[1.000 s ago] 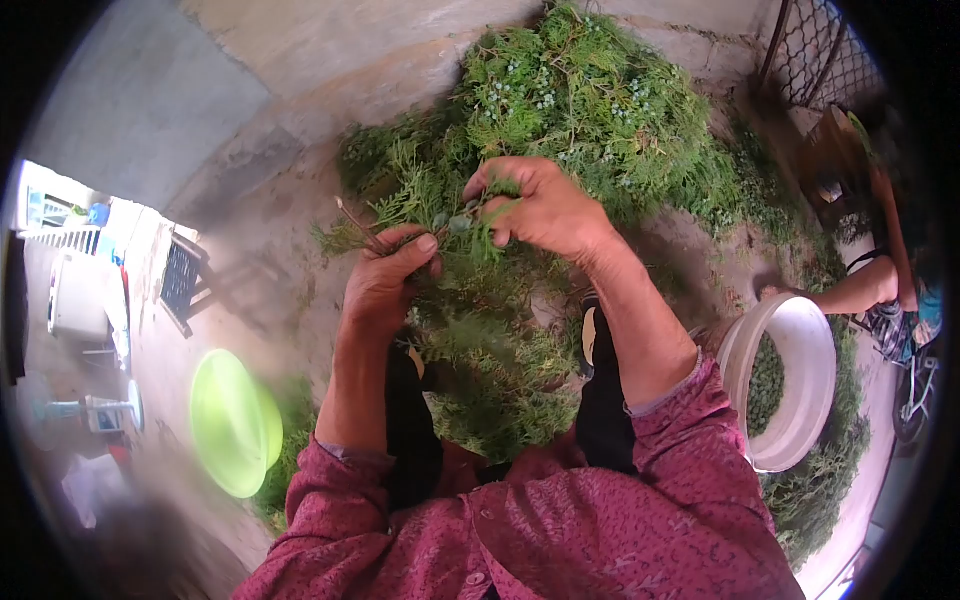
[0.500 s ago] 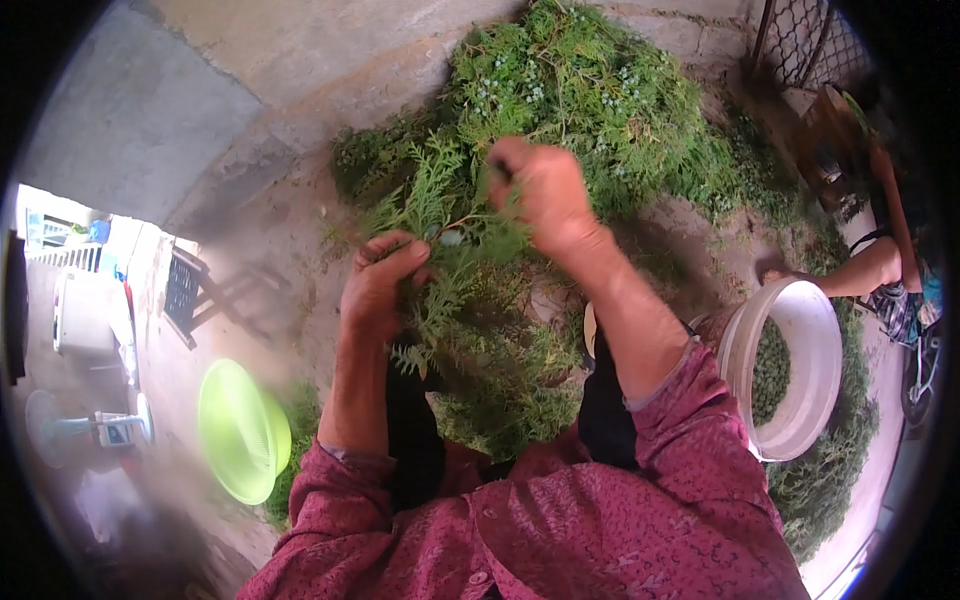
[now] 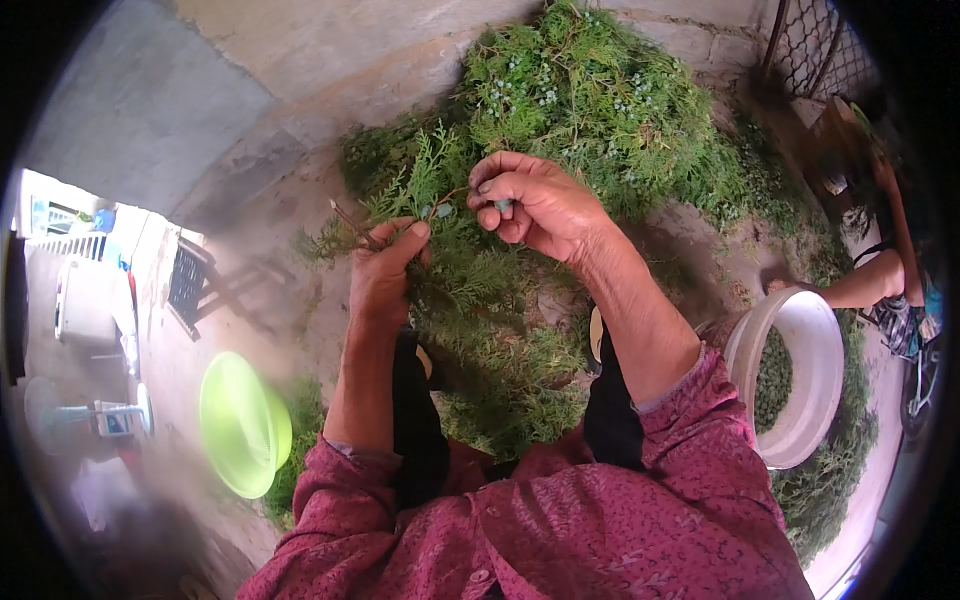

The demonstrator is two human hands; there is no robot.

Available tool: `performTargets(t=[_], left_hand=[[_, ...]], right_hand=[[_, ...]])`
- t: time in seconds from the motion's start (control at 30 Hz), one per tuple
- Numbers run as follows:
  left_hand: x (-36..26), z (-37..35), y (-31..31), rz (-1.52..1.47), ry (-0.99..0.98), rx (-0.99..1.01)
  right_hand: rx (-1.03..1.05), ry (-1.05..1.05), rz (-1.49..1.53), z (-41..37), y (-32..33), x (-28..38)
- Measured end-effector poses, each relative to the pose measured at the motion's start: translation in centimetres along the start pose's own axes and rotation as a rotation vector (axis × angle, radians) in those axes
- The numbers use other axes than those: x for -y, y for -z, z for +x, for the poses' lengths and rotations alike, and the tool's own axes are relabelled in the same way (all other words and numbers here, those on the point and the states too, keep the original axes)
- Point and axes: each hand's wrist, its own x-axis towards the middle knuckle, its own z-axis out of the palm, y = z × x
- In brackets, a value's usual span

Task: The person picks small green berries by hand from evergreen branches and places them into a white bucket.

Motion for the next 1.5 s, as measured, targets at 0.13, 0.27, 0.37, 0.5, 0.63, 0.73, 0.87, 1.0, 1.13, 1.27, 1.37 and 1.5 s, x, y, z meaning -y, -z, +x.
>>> performTargets(t=[0.13, 0.27, 0.37, 0.5, 0.63, 0.73, 0.87, 1.0, 1.13, 1.27, 1.37, 1.5], left_hand=[[0.0, 0.0, 0.0, -0.001, 0.009, 0.007], [0.4, -0.1, -0.5, -0.071, 0.004, 0.074], [0.6, -0.1, -0.4, -0.094, 0.008, 0.093], [-0.1, -0.5, -0.6, -0.127, 0.065, 0.066], [-0.2, -0.6, -0.7, -0.152, 0.024, 0.096], [-0.3, -0.7, -0.7, -0.166, 0.026, 0.115], [-0.5, -0.6, -0.4, -0.127, 0.083, 0.129], [-0.7, -0.6, -0.5, -0.109, 0.085, 0.067], [-1.0, -0.3, 0.0, -0.069, 0.084, -0.032], [-0.9, 0.0, 1.0, -0.158, 0.086, -0.076], [-0.2, -0.1, 0.3, -0.047, 0.065, -0.034], [0.0, -0.1, -0.9, 0.091, 0.038, 0.042]], right_hand=[[-0.164, 0.032, -0.298, 0.3, -0.6, -0.8], [-0.238, 0.026, -0.697, 0.7, -1.8, -1.5], [-0.241, 0.116, -0.782, 0.9, -1.7, -2.1], [-0.175, 0.063, -0.745, 0.9, -1.4, -1.9], [-0.139, -0.136, -0.457, 0.3, -1.5, -1.4], [-0.120, -0.212, -0.241, -0.1, -1.6, -1.9], [-0.180, -0.209, -0.191, -0.5, -2.8, -2.0], [-0.245, -0.178, -0.092, -0.2, -2.8, -2.7], [-0.203, -0.178, 0.131, -0.4, -2.8, -2.4], [0.169, -0.029, 0.280, -1.0, -1.9, -0.6], [0.162, -0.048, 0.281, -1.0, -2.5, -0.4], [-0.052, -0.016, -0.240, -0.9, -2.1, 0.0]])
